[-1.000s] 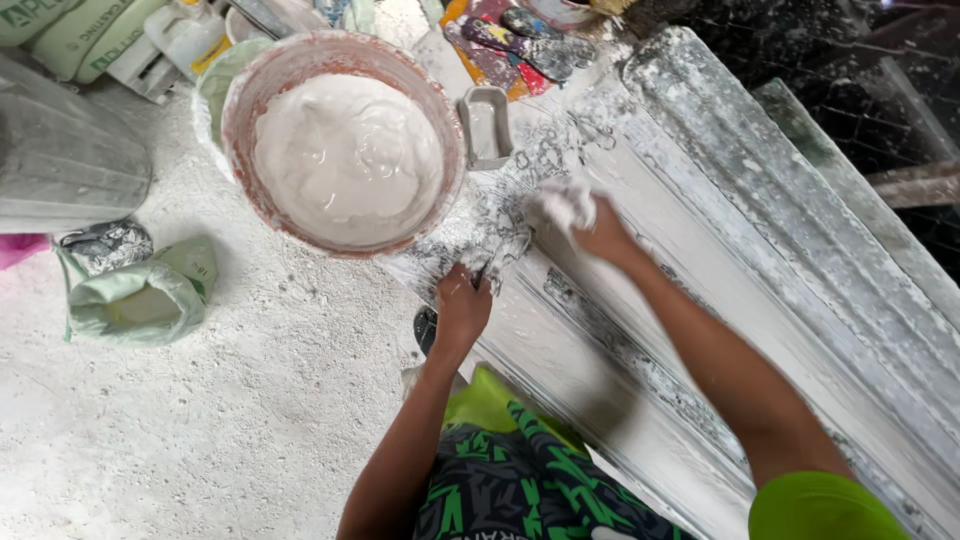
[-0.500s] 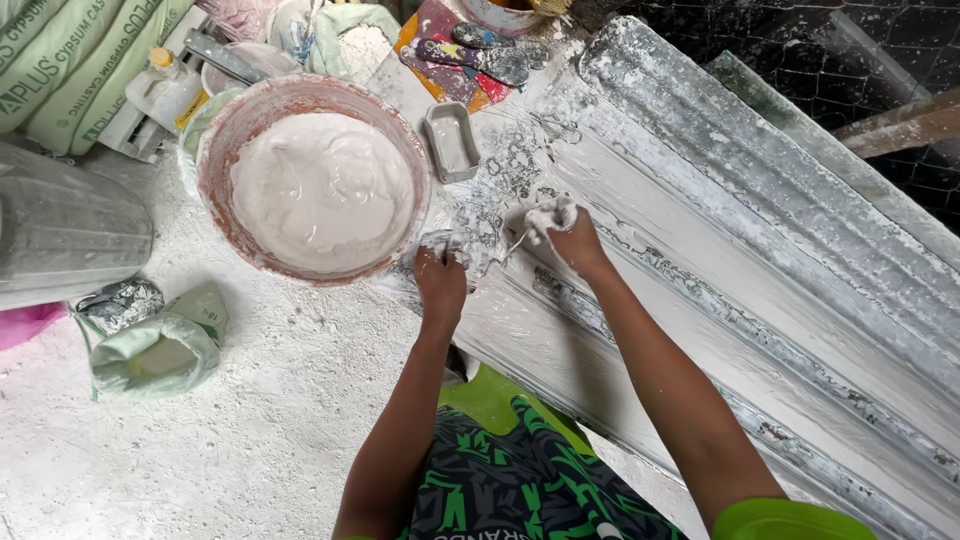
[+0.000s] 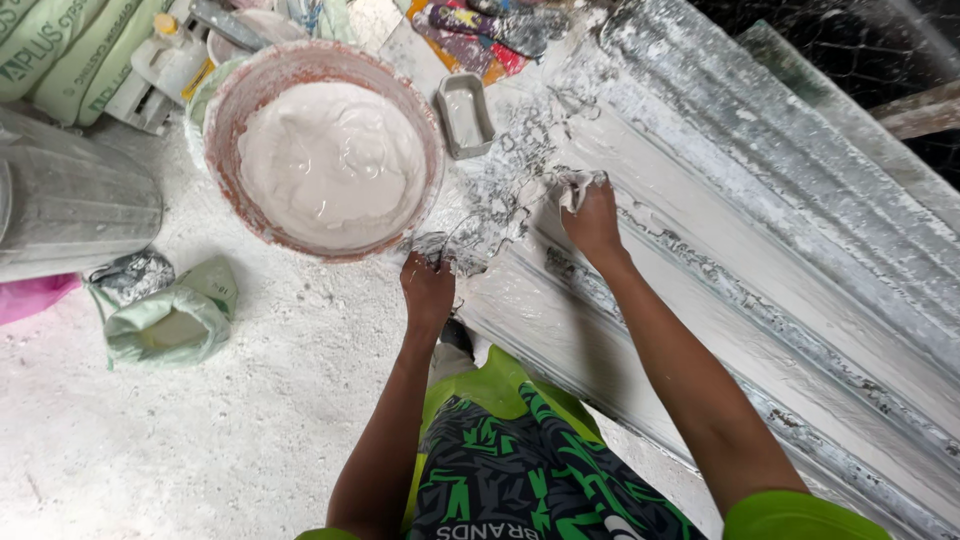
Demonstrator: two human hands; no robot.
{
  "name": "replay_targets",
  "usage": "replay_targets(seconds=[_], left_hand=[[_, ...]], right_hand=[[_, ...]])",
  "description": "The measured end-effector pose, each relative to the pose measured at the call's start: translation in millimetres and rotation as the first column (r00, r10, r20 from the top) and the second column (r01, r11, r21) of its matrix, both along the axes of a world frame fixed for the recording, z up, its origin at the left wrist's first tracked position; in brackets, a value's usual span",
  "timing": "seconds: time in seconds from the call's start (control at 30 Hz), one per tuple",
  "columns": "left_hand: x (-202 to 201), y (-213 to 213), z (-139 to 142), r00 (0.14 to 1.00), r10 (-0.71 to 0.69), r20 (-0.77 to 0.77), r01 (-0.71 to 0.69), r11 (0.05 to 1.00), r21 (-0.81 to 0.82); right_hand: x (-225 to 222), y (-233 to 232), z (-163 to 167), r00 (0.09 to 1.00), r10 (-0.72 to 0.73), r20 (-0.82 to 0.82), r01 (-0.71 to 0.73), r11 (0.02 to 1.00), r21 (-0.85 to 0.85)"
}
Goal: The person spreads white plaster paste by hand over long corrugated metal mold sheets, working the paste into the grooves with their fingers. They then mix more paste in a large bowl and use a plastic pot to scoop and pour paste onto the molds.
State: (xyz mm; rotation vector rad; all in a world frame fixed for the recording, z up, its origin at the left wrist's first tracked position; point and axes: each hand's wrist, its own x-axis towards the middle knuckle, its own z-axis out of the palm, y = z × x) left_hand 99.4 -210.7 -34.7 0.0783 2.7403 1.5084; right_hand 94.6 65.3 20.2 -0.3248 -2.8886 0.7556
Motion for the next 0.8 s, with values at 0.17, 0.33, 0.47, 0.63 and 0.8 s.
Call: replay_targets(seconds=[0.17,0.33,0.47,0.63,0.8], left_hand=[[-4,-12,16,0.922,-0.178,0.344,0.086,0.960,0.268],[-20,-9,7,0.877,-0.465,0.119,0.459,0.885,0.075],[-18,-2,-11,0.866,-0.429,0.257,0.407,0.903,0.137],[2,-7,-29,0.894,-0.318,0.316,0.294,0.948,0.120],[3,-23,-38,0.953,-0.269,0.140,0.272,0.962,0.000]], right_hand=[[53,-65,-2,0.975,0.222,0.030,-0.130,0.672,-0.729],[71,-113,-32,0.985,0.164,0.053,-0.116,0.862,-0.494],[62,-131,-46,0.846,0.215,0.488,-0.246,0.969,-0.001],[51,-158,-52,0.681,0.094,0.726,-0.441,0.844,0.304],[45,-181,-57,0.751,0.067,0.657,-0.394,0.844,0.365]])
